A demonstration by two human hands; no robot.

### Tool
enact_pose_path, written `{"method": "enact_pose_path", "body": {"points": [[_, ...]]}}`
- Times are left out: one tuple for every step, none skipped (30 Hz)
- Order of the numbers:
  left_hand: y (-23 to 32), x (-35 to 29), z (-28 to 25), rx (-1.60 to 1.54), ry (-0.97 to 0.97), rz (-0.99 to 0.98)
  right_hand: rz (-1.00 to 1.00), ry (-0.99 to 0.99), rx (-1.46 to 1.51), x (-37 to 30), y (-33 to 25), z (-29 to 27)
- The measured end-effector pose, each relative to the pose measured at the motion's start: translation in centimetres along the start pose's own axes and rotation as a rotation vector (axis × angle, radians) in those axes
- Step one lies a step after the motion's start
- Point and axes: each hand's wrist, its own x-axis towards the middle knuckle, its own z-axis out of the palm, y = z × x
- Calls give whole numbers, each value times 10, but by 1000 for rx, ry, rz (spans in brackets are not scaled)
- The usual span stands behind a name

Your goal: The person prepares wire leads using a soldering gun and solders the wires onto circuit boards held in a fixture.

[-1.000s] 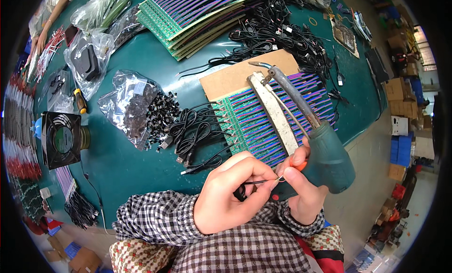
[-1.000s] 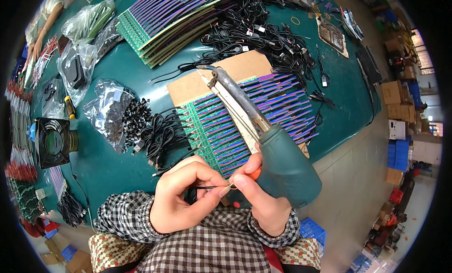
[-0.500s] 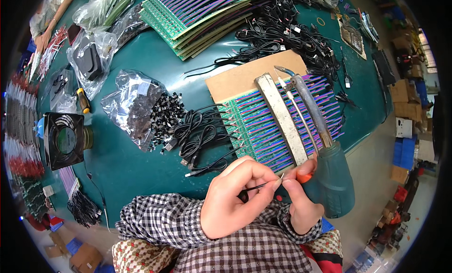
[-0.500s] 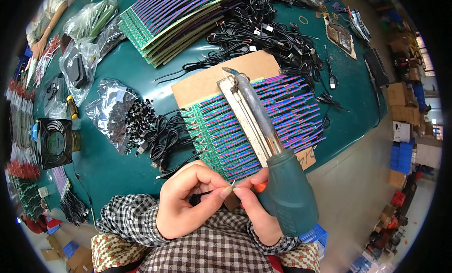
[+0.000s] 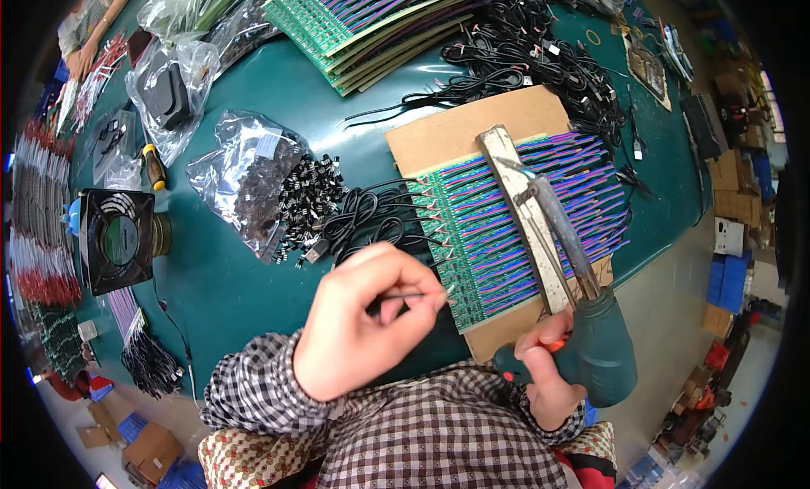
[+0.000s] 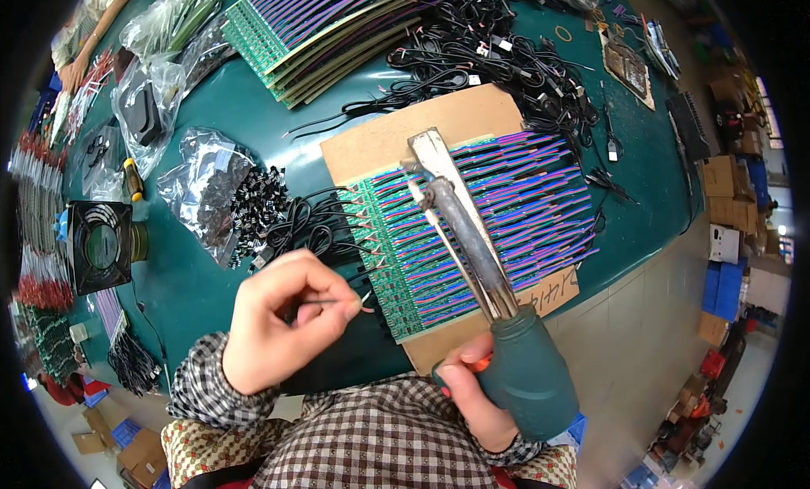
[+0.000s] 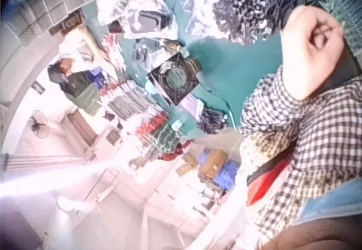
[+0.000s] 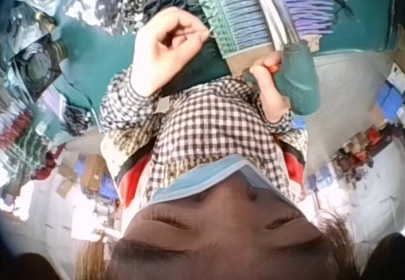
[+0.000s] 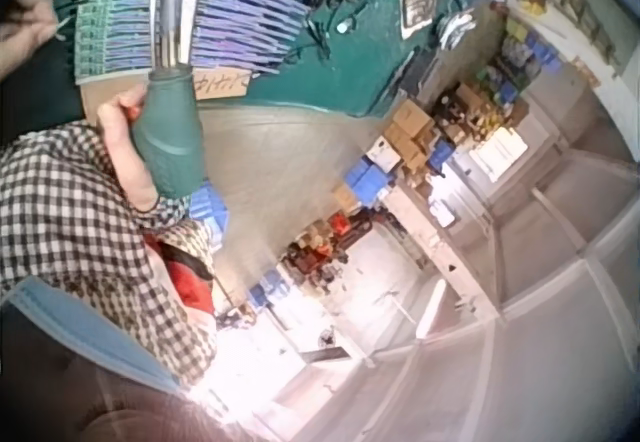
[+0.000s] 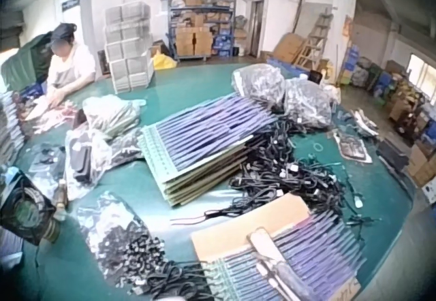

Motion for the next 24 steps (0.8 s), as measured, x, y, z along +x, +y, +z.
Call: {"method": "enact_pose_path", "body": {"points": [[1,7,-2,123,3,34,5,-2,-2,-1,2,-1],[-2,12,-1,146,-18,48,0,30,28,-3,7,-3],[-5,15,1,175,-31,62,-7,56,63,-5,9,-5],[-7,18,4,178,-27,57,-58,30,126,-7,11,-7],[-10,22,8,210,-28,99,-55,27,129,-10,14,-10],[-12,26,10,242,-31,141,-85,8,144,-13,19,-15],[-12,28,11,245,-32,138,-115,-12,161,-16,23,-21],[-12,30,12,279,-11,104,-113,-23,137,-21,27,-26],[-13,32,13,310,0,72,-111,-13,138,-26,27,-26],[-13,32,13,311,-6,55,-80,15,187,-29,26,-24],[-12,33,13,312,-14,54,-50,43,236,-32,25,-23],[-11,35,13,320,-20,45,-67,16,188,-33,28,-28],[-10,37,13,328,-25,37,-65,19,189,-36,30,-32],[-8,38,13,327,-28,36,-36,7,134,-40,32,-35],[-5,39,12,353,-40,36,-8,-7,81,-42,33,-36],[-4,40,12,378,-52,37,-7,-6,82,-42,31,-34],[-6,40,13,378,-53,37,27,32,67,-42,26,-30],[-8,40,13,361,-49,46,60,71,52,-42,23,-27],[-10,41,13,345,-43,54,60,70,53,-42,24,-26],[-9,41,12,346,-43,53,57,92,55,-42,25,-25],[-7,42,11,346,-52,49,54,116,56,-43,25,-25],[-7,42,11,346,-62,45,55,118,54,-44,26,-24],[-7,43,11,345,-64,45,55,131,61,-45,26,-24],[-7,42,11,353,-73,30,56,141,72,-46,27,-24]]}}
